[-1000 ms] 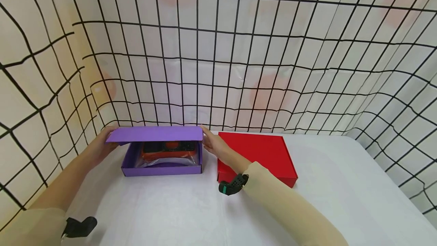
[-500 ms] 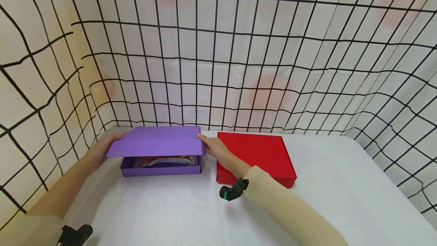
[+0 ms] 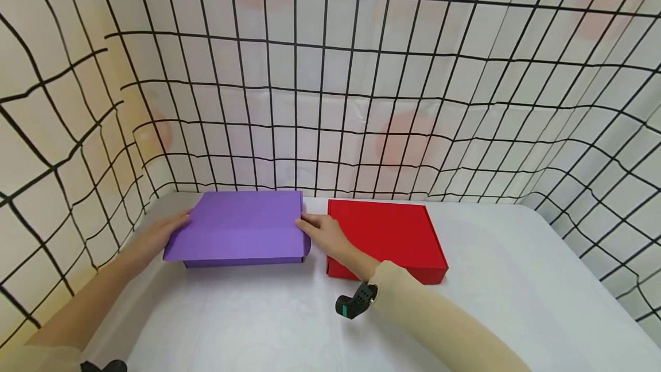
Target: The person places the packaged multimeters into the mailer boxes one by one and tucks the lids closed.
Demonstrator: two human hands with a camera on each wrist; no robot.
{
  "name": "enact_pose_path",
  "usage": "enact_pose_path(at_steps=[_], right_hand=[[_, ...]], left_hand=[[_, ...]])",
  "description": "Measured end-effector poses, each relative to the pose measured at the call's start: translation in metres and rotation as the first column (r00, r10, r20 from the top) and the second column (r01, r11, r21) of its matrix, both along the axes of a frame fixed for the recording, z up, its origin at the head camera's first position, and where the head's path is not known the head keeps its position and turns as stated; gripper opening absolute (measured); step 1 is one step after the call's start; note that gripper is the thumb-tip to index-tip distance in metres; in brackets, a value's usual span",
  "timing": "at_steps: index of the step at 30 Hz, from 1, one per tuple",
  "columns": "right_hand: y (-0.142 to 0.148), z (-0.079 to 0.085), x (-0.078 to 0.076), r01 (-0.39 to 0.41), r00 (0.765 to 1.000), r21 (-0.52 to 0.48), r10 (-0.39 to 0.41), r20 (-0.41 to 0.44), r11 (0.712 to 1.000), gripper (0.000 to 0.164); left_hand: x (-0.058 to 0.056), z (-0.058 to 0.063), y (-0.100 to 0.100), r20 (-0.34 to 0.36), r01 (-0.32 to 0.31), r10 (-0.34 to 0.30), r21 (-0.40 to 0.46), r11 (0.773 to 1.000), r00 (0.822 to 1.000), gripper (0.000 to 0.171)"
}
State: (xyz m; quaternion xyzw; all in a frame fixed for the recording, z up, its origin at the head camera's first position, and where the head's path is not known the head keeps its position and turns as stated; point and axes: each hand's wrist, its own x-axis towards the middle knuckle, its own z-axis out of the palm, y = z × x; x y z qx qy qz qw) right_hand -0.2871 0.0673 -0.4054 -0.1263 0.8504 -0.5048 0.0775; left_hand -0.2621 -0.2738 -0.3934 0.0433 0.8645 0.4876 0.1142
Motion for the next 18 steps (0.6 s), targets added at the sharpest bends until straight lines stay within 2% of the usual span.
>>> enact_pose_path(at_steps=[5, 9, 18], right_hand=[[-0.001, -0.004, 0.011, 0.011, 0.993, 0.090, -0.001, -0.115, 0.996, 0.045], [-0.002, -0.004, 0.017, 0.014, 0.988, 0.121, 0.005, -0.156, 0.993, 0.044], [-0.005, -0.006, 0.019, 0.017, 0.977, 0.175, 0.020, -0.211, 0.984, 0.043]], left_hand=[[0.010, -0.007, 0.002, 0.039, 0.026, -0.024, -0.050, 0.998, 0.999, 0.070], [0.017, -0.010, 0.006, 0.015, 0.036, -0.036, -0.069, 0.997, 0.999, 0.068], [0.021, -0.019, 0.006, -0.005, 0.038, -0.038, -0.053, 0.998, 0.999, 0.068]])
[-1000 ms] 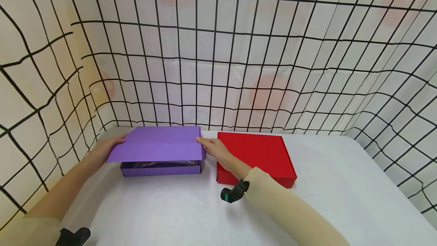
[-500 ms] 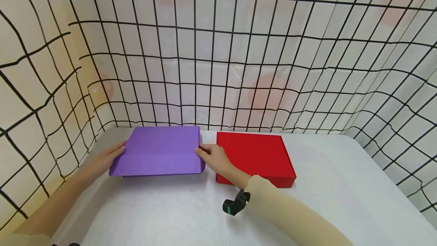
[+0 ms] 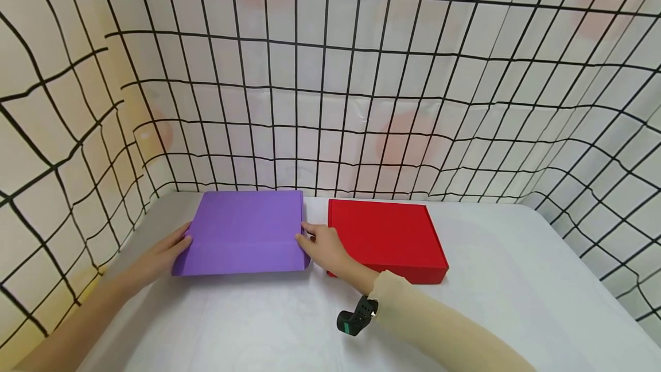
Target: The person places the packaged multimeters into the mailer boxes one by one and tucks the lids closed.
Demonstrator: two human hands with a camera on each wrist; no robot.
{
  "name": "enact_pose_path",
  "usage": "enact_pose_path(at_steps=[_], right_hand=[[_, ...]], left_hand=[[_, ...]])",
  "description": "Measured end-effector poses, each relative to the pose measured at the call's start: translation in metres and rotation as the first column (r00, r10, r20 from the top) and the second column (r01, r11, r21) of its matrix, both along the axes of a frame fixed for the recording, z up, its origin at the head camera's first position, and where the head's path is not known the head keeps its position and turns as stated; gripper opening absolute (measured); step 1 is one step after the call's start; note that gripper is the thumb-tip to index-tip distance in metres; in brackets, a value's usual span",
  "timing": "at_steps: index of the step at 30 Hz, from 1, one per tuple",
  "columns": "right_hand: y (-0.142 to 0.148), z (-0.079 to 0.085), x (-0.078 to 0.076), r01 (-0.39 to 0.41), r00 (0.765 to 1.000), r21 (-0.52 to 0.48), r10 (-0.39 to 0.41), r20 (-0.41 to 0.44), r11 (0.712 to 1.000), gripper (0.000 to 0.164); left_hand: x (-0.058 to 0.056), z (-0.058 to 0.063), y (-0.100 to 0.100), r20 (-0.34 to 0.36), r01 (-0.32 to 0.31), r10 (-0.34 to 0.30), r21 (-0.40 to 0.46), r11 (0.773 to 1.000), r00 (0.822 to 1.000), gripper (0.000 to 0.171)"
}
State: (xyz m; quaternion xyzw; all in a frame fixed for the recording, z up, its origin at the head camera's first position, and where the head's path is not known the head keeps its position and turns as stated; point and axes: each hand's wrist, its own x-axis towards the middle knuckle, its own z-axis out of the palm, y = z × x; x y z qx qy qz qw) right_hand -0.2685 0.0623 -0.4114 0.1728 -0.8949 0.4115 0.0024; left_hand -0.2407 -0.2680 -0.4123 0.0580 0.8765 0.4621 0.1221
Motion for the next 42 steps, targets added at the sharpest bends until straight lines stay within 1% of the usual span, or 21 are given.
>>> enact_pose_path(at_steps=[3, 5, 7, 9, 12, 14, 16, 20, 23, 24, 26, 28, 30, 34, 38, 40, 42], right_hand=[[0.000, 0.001, 0.001, -0.004, 1.000, 0.021, 0.004, -0.007, 1.000, 0.043], [0.000, 0.003, 0.003, -0.008, 1.000, 0.037, 0.008, 0.021, 0.999, 0.045], [0.000, 0.004, 0.004, -0.025, 0.997, 0.046, 0.022, 0.070, 0.999, 0.049], [0.000, 0.006, 0.006, -0.048, 0.991, 0.065, 0.040, 0.125, 0.997, 0.053], [0.000, 0.008, 0.009, -0.090, 0.981, 0.099, 0.071, 0.183, 0.991, 0.059], [-0.001, 0.010, 0.012, -0.111, 0.975, 0.115, 0.085, 0.207, 0.987, 0.060], [-0.001, 0.012, 0.014, -0.121, 0.968, 0.118, 0.090, 0.235, 0.986, 0.061], [0.000, 0.016, 0.017, -0.126, 0.949, 0.097, 0.092, 0.302, 0.987, 0.062], [0.000, 0.018, 0.018, -0.102, 0.935, 0.076, 0.069, 0.347, 0.992, 0.060], [0.000, 0.018, 0.019, -0.088, 0.931, 0.069, 0.057, 0.359, 0.994, 0.058], [0.000, 0.020, 0.018, -0.063, 0.921, 0.069, 0.031, 0.388, 0.996, 0.054], [0.000, 0.021, 0.017, -0.049, 0.910, 0.070, 0.016, 0.415, 0.996, 0.050], [0.000, 0.022, 0.016, -0.049, 0.901, 0.084, 0.008, 0.434, 0.995, 0.046], [0.001, 0.025, 0.013, -0.055, 0.881, 0.084, 0.009, 0.474, 0.995, 0.043], [0.002, 0.028, 0.010, -0.049, 0.854, 0.061, 0.011, 0.520, 0.997, 0.046], [0.002, 0.029, 0.010, -0.051, 0.848, 0.051, 0.017, 0.530, 0.997, 0.046], [0.002, 0.030, 0.011, -0.055, 0.847, 0.043, 0.024, 0.531, 0.998, 0.047]], left_hand=[[0.001, -0.001, 0.001, -0.012, -0.001, 0.001, 0.007, 1.000, 1.000, 0.068], [0.002, -0.001, 0.002, -0.030, -0.002, 0.002, -0.011, 1.000, 1.000, 0.068], [0.005, -0.001, 0.003, -0.065, -0.014, 0.010, -0.062, 0.998, 0.998, 0.068], [0.008, -0.001, 0.004, -0.112, -0.036, 0.021, -0.128, 0.991, 0.993, 0.067], [0.014, -0.001, 0.005, -0.178, -0.088, 0.048, -0.228, 0.970, 0.983, 0.064], [0.016, -0.001, 0.005, -0.203, -0.109, 0.056, -0.262, 0.959, 0.978, 0.062], [0.019, -0.001, 0.005, -0.213, -0.118, 0.059, -0.277, 0.954, 0.975, 0.061], [0.024, 0.001, 0.005, -0.206, -0.117, 0.059, -0.285, 0.951, 0.977, 0.059], [0.026, 0.002, 0.004, -0.194, -0.117, 0.061, -0.297, 0.948, 0.979, 0.059], [0.026, 0.003, 0.004, -0.185, -0.120, 0.066, -0.298, 0.947, 0.981, 0.056], [0.026, 0.004, 0.004, -0.166, -0.128, 0.081, -0.294, 0.947, 0.983, 0.053], [0.025, 0.006, 0.002, -0.132, -0.140, 0.106, -0.288, 0.947, 0.986, 0.052], [0.025, 0.007, 0.002, -0.093, -0.151, 0.130, -0.278, 0.949, 0.987, 0.052], [0.023, 0.010, 0.000, -0.033, -0.164, 0.162, -0.275, 0.947, 0.986, 0.057], [0.022, 0.011, 0.000, -0.014, -0.182, 0.185, -0.277, 0.943, 0.983, 0.059], [0.022, 0.011, -0.001, -0.003, -0.189, 0.196, -0.268, 0.944, 0.981, 0.060], [0.021, 0.011, -0.001, 0.006, -0.198, 0.207, -0.257, 0.946, 0.978, 0.059]])
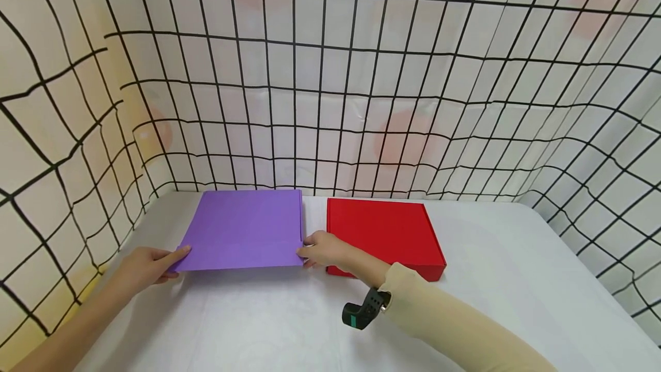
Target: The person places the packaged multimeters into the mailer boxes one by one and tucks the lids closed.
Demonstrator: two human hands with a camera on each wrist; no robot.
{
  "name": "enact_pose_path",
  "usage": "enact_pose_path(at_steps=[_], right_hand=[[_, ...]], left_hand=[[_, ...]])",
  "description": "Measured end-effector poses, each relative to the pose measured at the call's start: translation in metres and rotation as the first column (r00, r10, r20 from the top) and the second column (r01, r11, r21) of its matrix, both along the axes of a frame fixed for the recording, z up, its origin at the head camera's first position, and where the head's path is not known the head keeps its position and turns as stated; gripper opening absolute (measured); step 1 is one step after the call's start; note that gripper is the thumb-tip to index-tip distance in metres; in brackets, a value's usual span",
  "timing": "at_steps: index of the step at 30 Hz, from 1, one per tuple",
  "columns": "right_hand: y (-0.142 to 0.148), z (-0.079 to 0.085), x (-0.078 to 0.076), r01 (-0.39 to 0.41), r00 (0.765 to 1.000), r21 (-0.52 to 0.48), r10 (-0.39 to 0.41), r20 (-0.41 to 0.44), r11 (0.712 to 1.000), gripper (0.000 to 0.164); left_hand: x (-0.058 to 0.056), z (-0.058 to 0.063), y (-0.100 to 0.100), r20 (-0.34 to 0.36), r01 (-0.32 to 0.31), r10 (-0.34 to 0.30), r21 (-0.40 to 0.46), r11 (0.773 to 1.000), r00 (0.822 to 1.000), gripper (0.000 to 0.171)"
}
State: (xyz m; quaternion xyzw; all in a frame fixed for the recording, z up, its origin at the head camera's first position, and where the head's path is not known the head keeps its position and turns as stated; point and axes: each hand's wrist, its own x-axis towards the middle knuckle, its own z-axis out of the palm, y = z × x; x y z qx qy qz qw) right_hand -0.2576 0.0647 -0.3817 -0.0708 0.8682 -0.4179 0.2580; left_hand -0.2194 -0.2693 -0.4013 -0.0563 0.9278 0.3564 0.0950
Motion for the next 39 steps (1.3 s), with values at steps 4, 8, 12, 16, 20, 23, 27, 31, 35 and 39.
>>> enact_pose_path(at_steps=[4, 8, 12, 16, 20, 23, 27, 31, 35, 39], right_hand=[[0.001, 0.001, 0.002, -0.013, 1.000, 0.012, 0.014, -0.025, 1.000, 0.048], [0.001, 0.000, 0.003, -0.023, 0.997, 0.033, 0.025, -0.066, 0.999, 0.048], [0.001, -0.002, 0.003, -0.032, 0.992, 0.061, 0.039, -0.119, 0.998, 0.047], [0.001, -0.006, 0.002, -0.039, 0.979, 0.083, 0.055, -0.197, 0.996, 0.046], [0.000, -0.007, 0.004, -0.049, 0.961, 0.096, 0.073, -0.266, 0.994, 0.043], [-0.001, -0.007, 0.005, -0.044, 0.939, 0.151, 0.092, -0.333, 0.988, 0.044], [-0.004, -0.005, 0.006, -0.066, 0.872, 0.265, 0.185, -0.452, 0.962, 0.053], [-0.006, -0.008, 0.004, -0.146, 0.797, 0.369, 0.330, -0.506, 0.918, 0.059], [-0.005, -0.014, 0.000, -0.180, 0.765, 0.440, 0.407, -0.499, 0.880, 0.060], [-0.004, -0.017, -0.002, -0.195, 0.745, 0.489, 0.453, -0.491, 0.850, 0.060]], left_hand=[[0.001, 0.001, -0.001, 0.011, -0.003, 0.003, 0.009, 1.000, 1.000, 0.060], [0.002, 0.002, 0.000, 0.026, 0.002, -0.002, 0.020, 1.000, 1.000, 0.063], [0.002, -0.002, -0.002, 0.023, 0.019, -0.020, 0.040, 0.999, 1.000, 0.063], [0.002, -0.008, -0.007, -0.012, 0.053, -0.053, 0.038, 0.998, 0.999, 0.057], [-0.001, -0.014, -0.013, -0.019, 0.082, -0.081, 0.043, 0.996, 0.997, 0.054], [-0.004, -0.016, -0.016, -0.015, 0.087, -0.086, 0.043, 0.995, 0.996, 0.053], [-0.008, -0.019, -0.018, -0.038, 0.092, -0.092, -0.011, 0.996, 0.995, 0.056], [-0.011, -0.024, -0.020, -0.048, 0.104, -0.108, -0.064, 0.992, 0.993, 0.067], [-0.014, -0.028, -0.020, -0.050, 0.131, -0.134, -0.060, 0.990, 0.990, 0.073], [-0.021, -0.024, -0.017, -0.029, 0.124, -0.123, 0.069, 0.990, 0.992, 0.076]])
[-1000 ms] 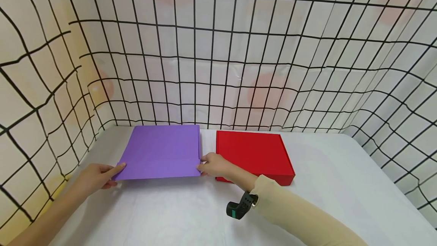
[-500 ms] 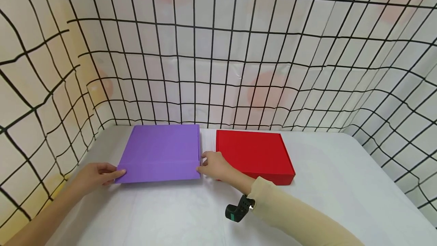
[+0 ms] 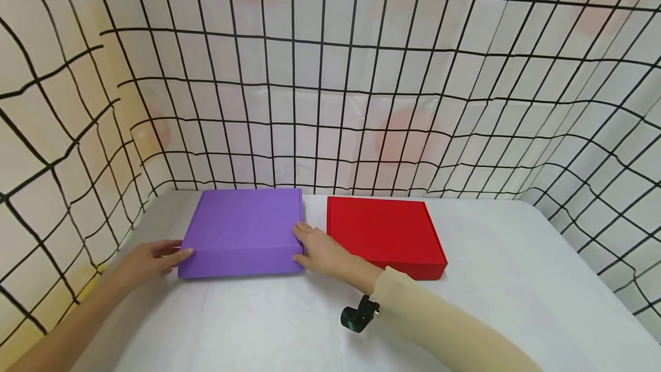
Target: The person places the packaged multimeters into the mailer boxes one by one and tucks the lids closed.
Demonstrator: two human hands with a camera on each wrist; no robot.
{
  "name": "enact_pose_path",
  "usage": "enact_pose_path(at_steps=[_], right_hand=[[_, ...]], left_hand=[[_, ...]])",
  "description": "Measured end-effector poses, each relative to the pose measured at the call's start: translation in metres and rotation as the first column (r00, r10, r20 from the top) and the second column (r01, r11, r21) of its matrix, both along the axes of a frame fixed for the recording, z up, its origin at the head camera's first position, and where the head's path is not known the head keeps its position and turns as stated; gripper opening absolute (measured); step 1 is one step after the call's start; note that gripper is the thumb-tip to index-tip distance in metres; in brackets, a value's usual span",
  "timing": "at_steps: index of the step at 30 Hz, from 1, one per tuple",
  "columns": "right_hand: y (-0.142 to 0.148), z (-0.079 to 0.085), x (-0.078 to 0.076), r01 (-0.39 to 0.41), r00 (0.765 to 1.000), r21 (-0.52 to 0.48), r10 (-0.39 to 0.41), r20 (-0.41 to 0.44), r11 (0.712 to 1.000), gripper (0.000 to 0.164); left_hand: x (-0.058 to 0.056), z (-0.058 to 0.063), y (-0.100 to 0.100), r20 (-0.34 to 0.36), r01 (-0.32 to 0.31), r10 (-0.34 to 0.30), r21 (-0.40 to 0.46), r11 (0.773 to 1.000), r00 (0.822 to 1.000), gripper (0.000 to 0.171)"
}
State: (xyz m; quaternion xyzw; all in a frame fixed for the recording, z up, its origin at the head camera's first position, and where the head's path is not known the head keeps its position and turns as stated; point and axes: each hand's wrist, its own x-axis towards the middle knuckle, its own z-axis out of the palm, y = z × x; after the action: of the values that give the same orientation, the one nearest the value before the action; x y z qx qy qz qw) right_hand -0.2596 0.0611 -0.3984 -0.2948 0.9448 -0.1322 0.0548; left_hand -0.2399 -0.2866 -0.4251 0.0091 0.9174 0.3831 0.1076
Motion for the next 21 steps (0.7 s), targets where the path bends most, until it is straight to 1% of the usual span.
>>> enact_pose_path(at_steps=[3, 6, 9, 12, 15, 17, 21], right_hand=[[0.001, 0.001, 0.000, -0.017, 1.000, 0.047, 0.018, -0.009, 0.999, 0.062], [0.003, 0.002, 0.000, -0.041, 0.999, 0.090, 0.043, -0.019, 0.995, 0.064], [0.003, 0.003, -0.001, -0.069, 0.997, 0.115, 0.071, -0.014, 0.991, 0.064], [0.005, 0.005, -0.004, -0.092, 0.995, 0.134, 0.096, -0.020, 0.987, 0.063], [0.008, 0.005, -0.007, -0.115, 0.992, 0.144, 0.121, -0.029, 0.983, 0.061], [0.009, 0.005, -0.010, -0.136, 0.989, 0.144, 0.142, -0.033, 0.980, 0.061], [0.010, 0.005, -0.013, -0.169, 0.983, 0.147, 0.177, -0.042, 0.974, 0.059]], left_hand=[[-0.009, 0.003, 0.005, 0.015, -0.038, 0.036, 0.139, 0.989, 0.999, 0.074], [-0.015, 0.003, 0.009, 0.021, -0.068, 0.066, 0.206, 0.976, 0.998, 0.071], [-0.017, 0.005, 0.010, 0.046, -0.094, 0.086, 0.201, 0.975, 0.995, 0.069], [-0.019, 0.006, 0.010, 0.063, -0.102, 0.090, 0.230, 0.968, 0.994, 0.068], [-0.022, 0.008, 0.010, 0.067, -0.090, 0.075, 0.255, 0.963, 0.995, 0.067], [-0.024, 0.009, 0.010, 0.084, -0.088, 0.067, 0.281, 0.956, 0.994, 0.067], [-0.025, 0.009, 0.007, 0.107, -0.067, 0.036, 0.298, 0.952, 0.994, 0.068]])
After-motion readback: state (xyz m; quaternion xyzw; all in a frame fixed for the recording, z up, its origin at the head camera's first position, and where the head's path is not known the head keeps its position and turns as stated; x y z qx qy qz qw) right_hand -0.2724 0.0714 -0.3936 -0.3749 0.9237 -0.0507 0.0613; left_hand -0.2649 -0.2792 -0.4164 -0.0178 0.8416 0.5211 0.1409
